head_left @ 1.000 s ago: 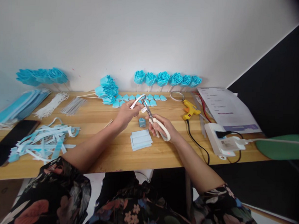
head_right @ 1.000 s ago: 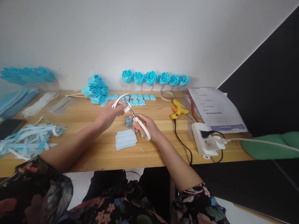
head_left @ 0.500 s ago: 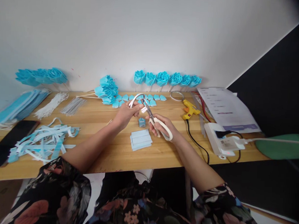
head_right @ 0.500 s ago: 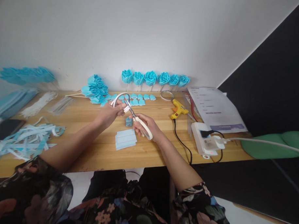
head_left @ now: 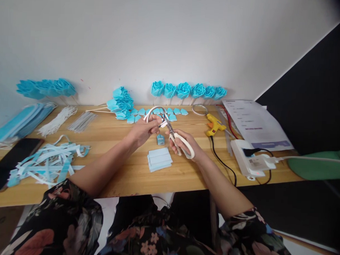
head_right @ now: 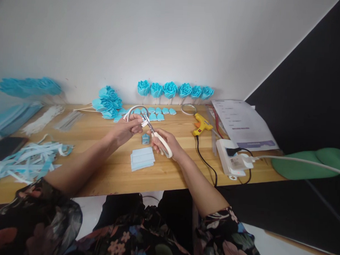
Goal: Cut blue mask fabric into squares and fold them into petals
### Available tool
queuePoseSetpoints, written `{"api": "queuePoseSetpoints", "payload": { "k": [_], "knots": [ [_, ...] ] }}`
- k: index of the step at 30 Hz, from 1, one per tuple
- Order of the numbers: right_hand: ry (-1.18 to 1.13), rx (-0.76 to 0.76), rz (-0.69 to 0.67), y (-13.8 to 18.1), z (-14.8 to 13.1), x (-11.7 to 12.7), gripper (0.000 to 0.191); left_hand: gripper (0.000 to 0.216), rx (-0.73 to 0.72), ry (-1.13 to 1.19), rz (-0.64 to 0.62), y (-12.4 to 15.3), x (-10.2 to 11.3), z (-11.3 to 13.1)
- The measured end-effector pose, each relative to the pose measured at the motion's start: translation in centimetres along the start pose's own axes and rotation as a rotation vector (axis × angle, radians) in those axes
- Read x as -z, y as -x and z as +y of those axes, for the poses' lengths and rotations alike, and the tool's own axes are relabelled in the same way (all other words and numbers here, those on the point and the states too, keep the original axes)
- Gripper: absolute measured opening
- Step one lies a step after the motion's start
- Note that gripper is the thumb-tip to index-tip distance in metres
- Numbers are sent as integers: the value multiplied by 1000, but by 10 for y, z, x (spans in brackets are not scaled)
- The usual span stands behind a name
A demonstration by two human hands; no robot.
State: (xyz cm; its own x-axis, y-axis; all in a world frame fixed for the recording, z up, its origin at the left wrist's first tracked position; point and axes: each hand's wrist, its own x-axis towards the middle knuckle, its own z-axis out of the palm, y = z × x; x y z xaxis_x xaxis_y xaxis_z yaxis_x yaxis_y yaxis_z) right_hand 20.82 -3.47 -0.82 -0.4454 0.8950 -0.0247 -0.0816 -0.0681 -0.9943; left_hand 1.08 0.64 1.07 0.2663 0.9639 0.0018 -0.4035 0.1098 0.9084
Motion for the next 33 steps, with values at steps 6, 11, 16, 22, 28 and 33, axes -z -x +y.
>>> {"api": "queuePoseSetpoints", "payload": {
  "k": [6,11,16,22,28,33],
  "knots": [
    [18,1,-20,-1,1,0,71,26,-11,-61,17,-1,3,-4],
    [41,-9,-8,0,-1,-2,69,25,-10,-89,44,-1,2,-3],
    [76,-22,12,-1,0,-3,54,20,-11,-141,58,-1,1,-3],
    [129,-30,58,0,-2,-6,48,18,-29,-221,82,0,1,-3],
    [204,-9,63,2,-5,-8,44,19,-41,-276,108,4,-3,3],
    [210,11,46,3,-3,-6,44,20,-32,-288,68,4,-1,3]
  ]
}}
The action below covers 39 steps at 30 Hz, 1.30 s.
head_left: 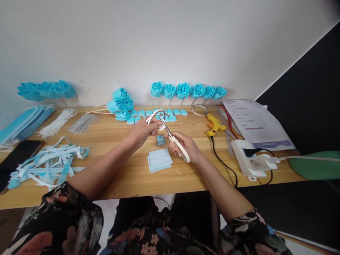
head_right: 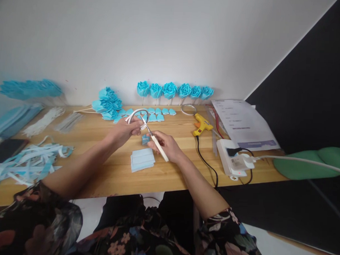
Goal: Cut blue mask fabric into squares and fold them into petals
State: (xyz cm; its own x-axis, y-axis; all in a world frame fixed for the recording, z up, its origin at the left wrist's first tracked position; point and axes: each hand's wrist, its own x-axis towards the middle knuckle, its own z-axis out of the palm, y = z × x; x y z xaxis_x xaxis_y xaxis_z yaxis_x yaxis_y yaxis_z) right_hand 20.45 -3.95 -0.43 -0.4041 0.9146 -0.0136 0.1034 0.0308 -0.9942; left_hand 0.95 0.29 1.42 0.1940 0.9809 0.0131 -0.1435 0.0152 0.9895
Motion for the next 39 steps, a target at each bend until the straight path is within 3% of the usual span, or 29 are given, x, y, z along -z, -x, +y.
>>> {"api": "queuePoseSetpoints", "payload": {
  "k": [11,16,21,27,39],
  "knots": [
    [22,3,4,1,0,3,46,24,1,-63,-22,-1,4,0],
    [-116,28,-22,1,-2,10,59,33,-14,-60,-33,-5,7,0],
    [-353,108,-201,6,0,19,64,37,-49,-1,-126,-10,12,-1],
    [-385,56,-385,6,8,21,62,45,-67,69,-238,-7,12,0],
    [-490,9,-360,3,11,20,66,35,-84,82,-261,-1,6,6]
  ]
}}
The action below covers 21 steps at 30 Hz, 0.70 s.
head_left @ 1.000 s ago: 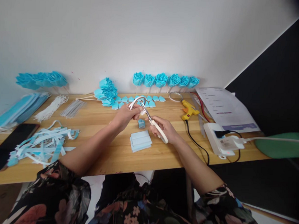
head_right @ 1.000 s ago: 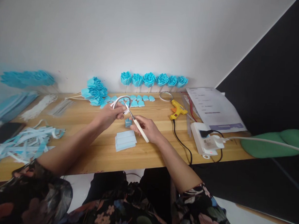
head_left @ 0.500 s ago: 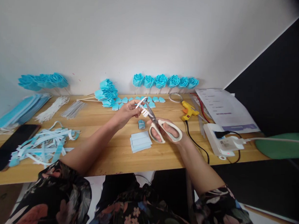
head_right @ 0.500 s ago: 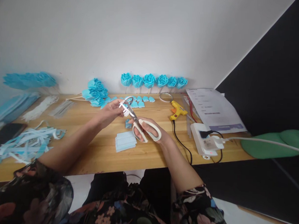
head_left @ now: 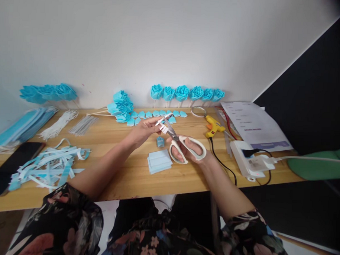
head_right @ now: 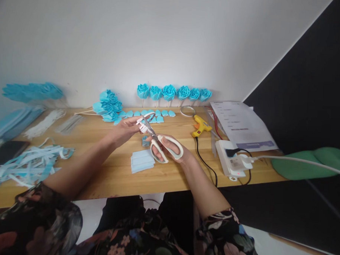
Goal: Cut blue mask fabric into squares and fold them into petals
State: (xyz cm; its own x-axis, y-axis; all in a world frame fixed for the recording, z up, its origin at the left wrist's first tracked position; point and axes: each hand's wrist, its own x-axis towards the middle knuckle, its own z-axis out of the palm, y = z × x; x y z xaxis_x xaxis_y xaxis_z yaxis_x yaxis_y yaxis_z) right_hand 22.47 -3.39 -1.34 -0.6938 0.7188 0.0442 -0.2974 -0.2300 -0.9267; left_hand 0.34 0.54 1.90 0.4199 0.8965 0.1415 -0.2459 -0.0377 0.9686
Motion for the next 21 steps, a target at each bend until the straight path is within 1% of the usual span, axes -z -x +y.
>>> {"api": "queuePoseSetpoints", "payload": {
  "k": [3,6,12,18,21],
  "knots": [
    [-11,5,23,0,-2,-3,67,23,8,-26,-7,1,-1,0],
    [-24,-2,20,-1,-3,-4,67,17,17,-43,-6,2,-1,-2],
    [-56,-19,15,-3,-3,-3,68,15,-2,-74,-5,1,0,-4],
    [-19,-116,95,-2,-9,-9,71,11,-29,-115,-13,1,1,-7],
    [-42,-110,108,-3,-10,-9,67,15,-34,-101,-55,2,3,-8]
  ]
}}
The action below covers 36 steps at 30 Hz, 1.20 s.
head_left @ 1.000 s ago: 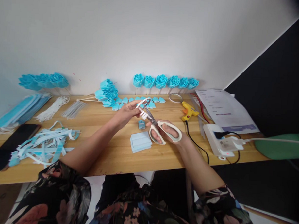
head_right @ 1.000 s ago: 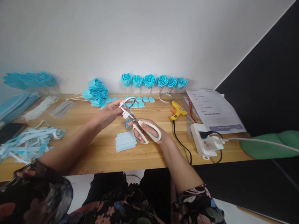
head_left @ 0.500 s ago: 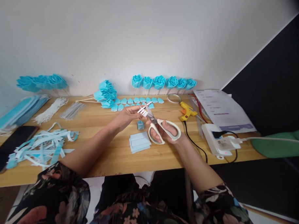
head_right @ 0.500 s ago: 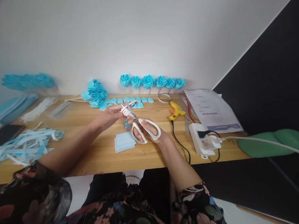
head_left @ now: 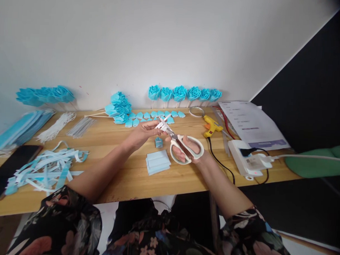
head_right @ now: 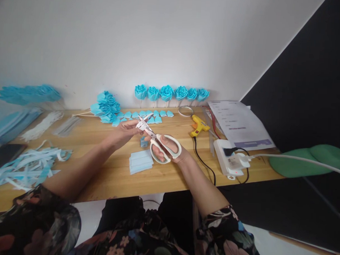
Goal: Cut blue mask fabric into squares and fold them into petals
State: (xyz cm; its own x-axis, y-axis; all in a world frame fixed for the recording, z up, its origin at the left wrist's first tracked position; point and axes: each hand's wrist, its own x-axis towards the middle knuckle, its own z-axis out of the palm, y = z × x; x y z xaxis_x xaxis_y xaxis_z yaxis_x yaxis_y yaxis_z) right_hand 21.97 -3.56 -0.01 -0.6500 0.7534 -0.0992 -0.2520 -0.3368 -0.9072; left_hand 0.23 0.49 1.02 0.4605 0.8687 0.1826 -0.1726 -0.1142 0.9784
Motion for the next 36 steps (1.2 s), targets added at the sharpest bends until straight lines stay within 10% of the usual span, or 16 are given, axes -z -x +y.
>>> {"api": "queuePoseSetpoints", "payload": {
  "k": [16,36],
  "knots": [
    [-84,125,-88,-6,16,12,61,32,-12,-70,-37,-1,10,-5],
    [-75,275,-182,-7,18,9,65,26,10,155,247,-8,7,1]
  ]
}}
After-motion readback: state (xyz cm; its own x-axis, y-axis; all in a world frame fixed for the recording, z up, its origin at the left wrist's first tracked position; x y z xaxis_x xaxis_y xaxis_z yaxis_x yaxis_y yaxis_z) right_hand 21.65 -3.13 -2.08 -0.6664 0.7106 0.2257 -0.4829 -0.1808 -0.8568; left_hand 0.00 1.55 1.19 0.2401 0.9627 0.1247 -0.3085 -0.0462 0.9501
